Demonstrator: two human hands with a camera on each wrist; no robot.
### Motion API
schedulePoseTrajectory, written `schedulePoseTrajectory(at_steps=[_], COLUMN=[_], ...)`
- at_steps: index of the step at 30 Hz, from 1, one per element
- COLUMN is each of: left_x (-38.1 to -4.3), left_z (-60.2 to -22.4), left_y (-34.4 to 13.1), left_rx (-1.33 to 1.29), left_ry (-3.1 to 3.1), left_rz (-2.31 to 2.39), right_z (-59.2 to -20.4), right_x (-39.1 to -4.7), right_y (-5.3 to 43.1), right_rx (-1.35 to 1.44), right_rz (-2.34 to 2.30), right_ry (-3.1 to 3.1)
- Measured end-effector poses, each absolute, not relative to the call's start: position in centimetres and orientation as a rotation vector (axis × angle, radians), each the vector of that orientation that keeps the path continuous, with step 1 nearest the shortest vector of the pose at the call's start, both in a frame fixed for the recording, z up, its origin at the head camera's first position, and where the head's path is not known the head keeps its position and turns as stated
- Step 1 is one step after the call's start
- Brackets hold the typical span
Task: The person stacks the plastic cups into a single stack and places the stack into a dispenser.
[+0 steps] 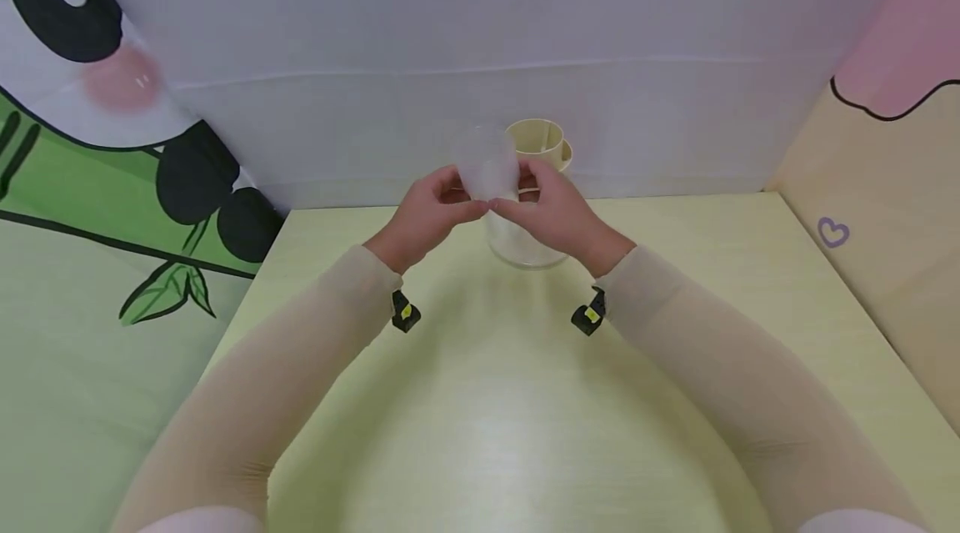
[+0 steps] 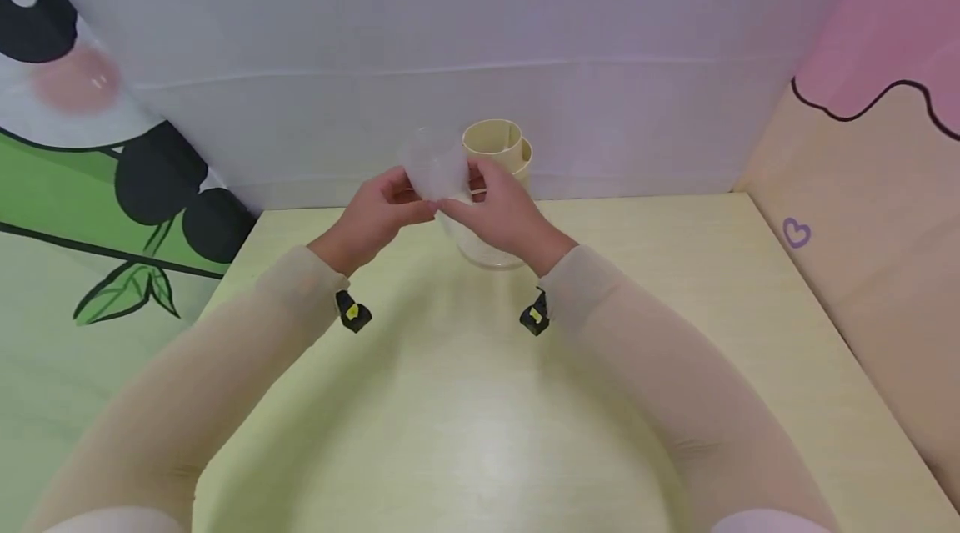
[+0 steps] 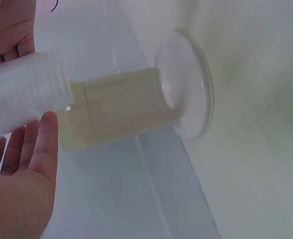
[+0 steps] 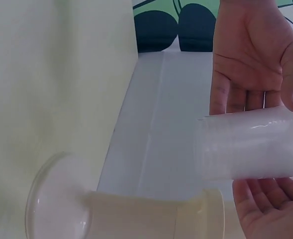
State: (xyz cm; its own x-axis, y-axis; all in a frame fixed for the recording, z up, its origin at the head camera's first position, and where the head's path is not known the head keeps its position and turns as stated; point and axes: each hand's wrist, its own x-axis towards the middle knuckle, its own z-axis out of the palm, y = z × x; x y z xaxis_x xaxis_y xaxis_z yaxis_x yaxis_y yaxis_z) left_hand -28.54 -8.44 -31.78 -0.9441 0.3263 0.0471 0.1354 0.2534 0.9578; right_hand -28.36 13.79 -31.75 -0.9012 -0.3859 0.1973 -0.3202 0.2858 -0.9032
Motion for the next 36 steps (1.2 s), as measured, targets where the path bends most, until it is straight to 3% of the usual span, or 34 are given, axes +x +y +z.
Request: schedulePoseTrajectory(at_steps=[16, 36], left_x=[-32.2, -34.1], left_z=[-27.2, -23.8], left_y=[-4.4, -2.0], left_rx=[0.591, 0.452], left_ry=[2.272, 2.282], left_rz=[1.852, 1.992], right_z=[-27.1, -24.5], right_x=[-31.0, -33.1], right_y=[17.6, 17.8], right_rx=[-0.559, -0.441], right_rz=[-1.679, -1.787], right_ry=[2.559, 2.634])
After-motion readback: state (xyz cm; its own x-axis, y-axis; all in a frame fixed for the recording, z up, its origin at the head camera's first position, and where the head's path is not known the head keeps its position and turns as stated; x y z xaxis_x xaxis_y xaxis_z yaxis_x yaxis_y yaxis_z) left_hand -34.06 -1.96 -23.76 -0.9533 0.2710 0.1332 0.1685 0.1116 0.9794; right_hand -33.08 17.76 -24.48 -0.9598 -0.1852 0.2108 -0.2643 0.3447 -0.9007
